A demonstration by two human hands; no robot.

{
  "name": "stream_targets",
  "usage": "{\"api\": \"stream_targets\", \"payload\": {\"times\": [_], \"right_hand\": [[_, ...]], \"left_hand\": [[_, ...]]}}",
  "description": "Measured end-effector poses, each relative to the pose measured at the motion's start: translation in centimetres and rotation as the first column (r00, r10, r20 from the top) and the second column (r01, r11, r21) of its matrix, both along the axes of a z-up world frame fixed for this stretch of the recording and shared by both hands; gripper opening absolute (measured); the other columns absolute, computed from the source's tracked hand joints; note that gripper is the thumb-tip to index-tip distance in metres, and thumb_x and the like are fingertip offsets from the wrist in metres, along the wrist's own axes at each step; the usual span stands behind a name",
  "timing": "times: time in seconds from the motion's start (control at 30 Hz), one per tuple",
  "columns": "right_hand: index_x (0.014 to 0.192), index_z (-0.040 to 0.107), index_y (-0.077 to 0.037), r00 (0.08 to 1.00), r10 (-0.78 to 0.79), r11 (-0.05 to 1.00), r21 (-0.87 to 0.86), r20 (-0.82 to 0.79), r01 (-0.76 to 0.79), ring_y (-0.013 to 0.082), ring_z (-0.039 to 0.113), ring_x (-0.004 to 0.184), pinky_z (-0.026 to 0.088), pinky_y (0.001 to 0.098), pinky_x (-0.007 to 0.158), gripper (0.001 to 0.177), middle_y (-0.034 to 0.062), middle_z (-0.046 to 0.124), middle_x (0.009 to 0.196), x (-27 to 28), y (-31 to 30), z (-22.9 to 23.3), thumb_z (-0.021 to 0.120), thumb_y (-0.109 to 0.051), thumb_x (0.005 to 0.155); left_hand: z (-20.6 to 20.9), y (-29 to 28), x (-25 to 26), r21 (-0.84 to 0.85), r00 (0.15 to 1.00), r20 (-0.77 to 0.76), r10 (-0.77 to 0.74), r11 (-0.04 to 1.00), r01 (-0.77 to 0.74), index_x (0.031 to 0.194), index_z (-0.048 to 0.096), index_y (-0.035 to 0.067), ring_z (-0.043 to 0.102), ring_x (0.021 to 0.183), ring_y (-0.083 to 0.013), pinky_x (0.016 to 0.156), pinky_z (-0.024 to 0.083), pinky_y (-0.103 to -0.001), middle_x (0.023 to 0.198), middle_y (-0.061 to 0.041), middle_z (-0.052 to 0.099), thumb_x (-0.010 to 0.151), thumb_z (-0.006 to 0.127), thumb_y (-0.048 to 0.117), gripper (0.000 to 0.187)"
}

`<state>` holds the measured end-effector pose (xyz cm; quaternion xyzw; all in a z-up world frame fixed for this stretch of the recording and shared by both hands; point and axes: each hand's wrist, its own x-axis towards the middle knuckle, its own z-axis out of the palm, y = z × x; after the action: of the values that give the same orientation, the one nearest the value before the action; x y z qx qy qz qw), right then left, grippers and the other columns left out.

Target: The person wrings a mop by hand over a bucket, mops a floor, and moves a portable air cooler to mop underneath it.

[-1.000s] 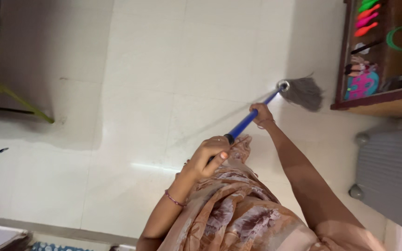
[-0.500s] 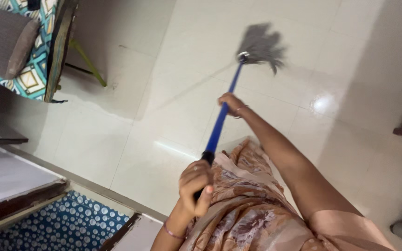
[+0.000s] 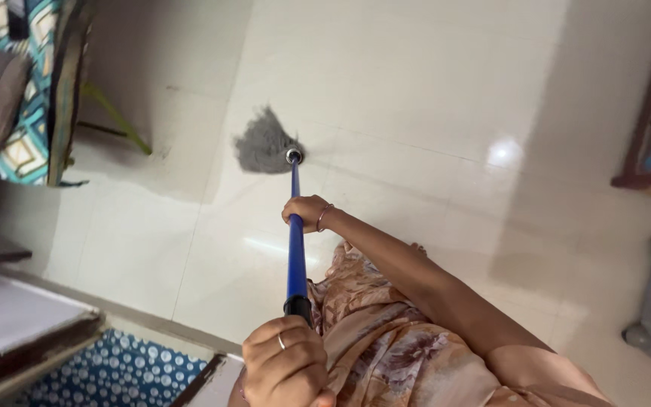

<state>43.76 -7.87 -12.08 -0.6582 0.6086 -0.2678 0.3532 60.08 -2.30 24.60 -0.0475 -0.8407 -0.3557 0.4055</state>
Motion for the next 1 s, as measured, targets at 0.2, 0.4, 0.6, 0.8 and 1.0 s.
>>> {"api": "stream_targets", "payload": {"times": [0.2,0.4,0.6,0.8,1.0], "right_hand": [[0.075,0.062,-0.017,0.983,-0.123,0.990,0.051,-0.137,0.131,0.0235,0.068,0.089,0.056,0.0402,0.072,0.009,-0.0005,0.068,0.085,-8.1,7.4,1.2,0.071,-0.018,0.074],[0.079,0.065,-0.017,0.866,-0.476,0.876,0.004,-0.156,0.482,0.0220,0.067,0.086,0.057,0.0362,0.076,0.012,0.0015,0.069,0.088,-19.3,18.3,-4.2,0.072,-0.009,0.073],[0.085,0.061,-0.009,0.203,-0.629,0.473,0.162,0.750,0.866,0.0150,0.054,0.078,0.048,0.0267,0.070,0.003,0.0039,0.058,0.087,-31.0,31.6,-11.4,0.062,-0.006,0.086],[0.078,0.058,-0.007,-0.406,-0.465,0.236,0.552,0.787,0.800,0.0150,0.053,0.071,0.054,0.0287,0.065,0.010,0.0045,0.054,0.079,-34.2,41.1,-11.3,0.062,-0.008,0.088],[0.088,0.065,-0.011,-0.004,-0.980,-0.048,-0.215,0.199,0.975,0.0237,0.065,0.090,0.059,0.0342,0.081,0.016,0.0087,0.058,0.107,-26.1,45.7,-9.9,0.070,0.000,0.078]], "left_hand": [[-0.5,3.2,-4.4,-0.058,0.982,-0.024,-0.187,0.981,0.186,0.066,0.053,0.009,0.068,0.057,-0.0172,0.065,0.061,-0.032,0.060,-0.001,0.059,0.111,0.053,0.034,0.052],[-7.6,6.8,-11.5,-0.030,0.919,-0.139,-0.368,0.930,0.367,0.067,0.045,0.016,0.061,0.055,-0.0142,0.056,0.056,-0.030,0.061,0.003,0.058,0.106,0.050,0.028,0.042],[-15.4,12.7,-23.3,-0.026,0.714,-0.042,-0.699,0.715,0.699,0.065,0.042,0.013,0.052,0.052,-0.0163,0.047,0.044,-0.029,0.060,-0.001,0.055,0.092,0.054,0.017,0.029],[-14.8,16.0,-27.6,0.103,0.589,0.100,-0.802,0.597,0.796,0.065,0.046,0.010,0.051,0.057,-0.0237,0.057,0.047,-0.036,0.060,-0.006,0.048,0.080,0.054,0.011,0.017],[-13.2,17.5,-29.4,0.117,0.420,-0.034,-0.907,0.414,0.903,0.058,0.043,0.015,0.040,0.042,-0.0155,0.040,0.034,-0.029,0.049,0.001,0.041,0.095,0.042,0.019,0.037]]}}
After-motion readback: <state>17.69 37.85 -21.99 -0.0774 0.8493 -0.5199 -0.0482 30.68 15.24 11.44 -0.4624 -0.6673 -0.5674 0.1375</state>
